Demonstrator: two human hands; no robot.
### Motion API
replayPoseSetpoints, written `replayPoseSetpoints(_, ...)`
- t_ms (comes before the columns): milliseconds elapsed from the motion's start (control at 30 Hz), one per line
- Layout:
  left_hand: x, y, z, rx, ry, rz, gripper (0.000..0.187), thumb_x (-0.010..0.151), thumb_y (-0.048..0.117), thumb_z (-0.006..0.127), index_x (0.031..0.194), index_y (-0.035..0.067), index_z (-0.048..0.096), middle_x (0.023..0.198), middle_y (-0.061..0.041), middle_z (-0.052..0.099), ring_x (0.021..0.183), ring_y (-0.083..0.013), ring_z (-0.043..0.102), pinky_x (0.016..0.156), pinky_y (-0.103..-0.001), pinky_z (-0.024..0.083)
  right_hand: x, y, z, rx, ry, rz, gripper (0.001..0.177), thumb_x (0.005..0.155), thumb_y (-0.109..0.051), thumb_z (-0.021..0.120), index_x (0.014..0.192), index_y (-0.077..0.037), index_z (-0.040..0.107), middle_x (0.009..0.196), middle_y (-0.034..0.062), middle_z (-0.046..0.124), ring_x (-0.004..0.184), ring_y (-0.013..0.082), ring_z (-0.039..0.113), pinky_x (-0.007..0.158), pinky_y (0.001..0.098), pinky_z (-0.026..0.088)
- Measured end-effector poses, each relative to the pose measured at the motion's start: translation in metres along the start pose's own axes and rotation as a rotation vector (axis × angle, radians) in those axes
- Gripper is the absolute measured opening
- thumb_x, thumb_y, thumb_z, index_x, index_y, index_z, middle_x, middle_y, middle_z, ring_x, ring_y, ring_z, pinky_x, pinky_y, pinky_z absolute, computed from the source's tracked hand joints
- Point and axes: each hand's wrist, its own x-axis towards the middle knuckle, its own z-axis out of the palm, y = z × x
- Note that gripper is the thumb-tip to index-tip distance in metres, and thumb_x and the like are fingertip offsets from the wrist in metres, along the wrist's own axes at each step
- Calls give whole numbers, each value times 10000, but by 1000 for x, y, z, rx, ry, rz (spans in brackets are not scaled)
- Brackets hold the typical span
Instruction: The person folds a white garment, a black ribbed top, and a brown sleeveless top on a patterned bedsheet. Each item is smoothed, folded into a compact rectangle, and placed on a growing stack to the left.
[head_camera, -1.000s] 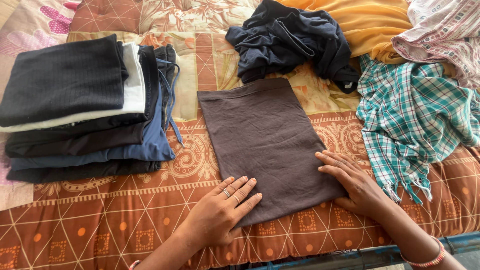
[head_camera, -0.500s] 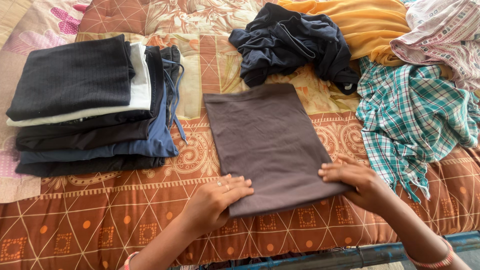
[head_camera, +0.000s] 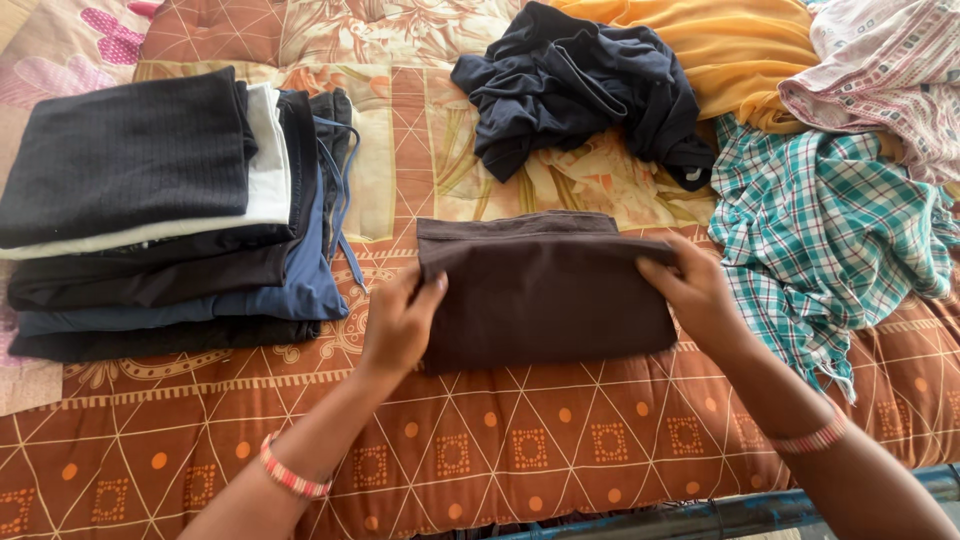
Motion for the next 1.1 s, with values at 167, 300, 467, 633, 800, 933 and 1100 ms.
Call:
replayPoseSetpoints(167, 40, -8, 9, 93, 78, 22, 263, 979, 189, 585, 1126, 19, 721, 777, -122, 704, 679, -195, 649, 642, -341, 480, 65, 18, 26, 98, -26, 8, 204, 1016, -137, 635, 1146, 20, 648, 992, 52, 714, 866, 83, 629, 772, 242, 523)
replayPoseSetpoints(300, 51, -10, 8, 234, 75, 71, 247, 982, 202, 595, 1093, 10, 706, 942, -209, 752, 885, -368, 731, 754, -422, 538, 81, 38, 31, 103, -77, 27, 220, 1011, -133, 641, 1171, 16, 667, 1014, 54, 727, 882, 75, 633, 788, 232, 524)
replayPoseSetpoints(467, 60, -9, 9, 338, 79, 22, 252, 983, 225, 594, 1097, 32, 709, 935, -203, 748, 875, -389, 725, 740, -457, 544, 89, 37, 32, -66, -39, 33, 226, 1002, -154, 654, 1150, 16, 672, 977, 80, 736, 840, 100, 659, 758, 246, 539)
replayPoseSetpoints(633, 61, 3, 8, 566, 73, -6, 310, 952, 214, 618, 1221, 64, 654, 881, -210, 742, 828, -427, 712, 709, -511, 541, 94, 17, 39, -302, 23, 107, 342, 963, -199, 714, 1240, -15, 635, 898, 118, 744, 743, 147, 688, 664, 280, 547)
replayPoseSetpoints(800, 64, 17, -9, 616, -11, -256, 533, 966, 195, 569, 1485, 165, 453, 871, -101, 734, 729, -330, 740, 650, -460, 595, 84, -15, 29, -322, 148, 197, 520, 979, -172, 650, 1455, -56, 475, 1001, 172, 690, 733, 208, 668, 568, 330, 576)
replayPoseSetpoints(933, 60, 19, 3, 702, 201, 399, 401, 934, 193, 673, 1318, 101, 603, 1184, -153, 684, 1101, -328, 641, 908, -433, 533, 71, -44, 32, -475, 180, -114, 459, 1000, -218, 669, 1397, -28, 540, 1216, 169, 679, 1038, 263, 666, 853, 402, 565)
replayPoseSetpoints(1100, 57, 3, 78, 1009, -135, 460, 609, 960, 333, 540, 1512, 89, 459, 1565, -137, 465, 1480, -325, 385, 1186, -494, 303, 51, -49, 88, -690, -143, -243, 652, 1009, -456, 524, 1508, -48, 421, 1524, 181, 454, 1421, 342, 400, 1170, 512, 297)
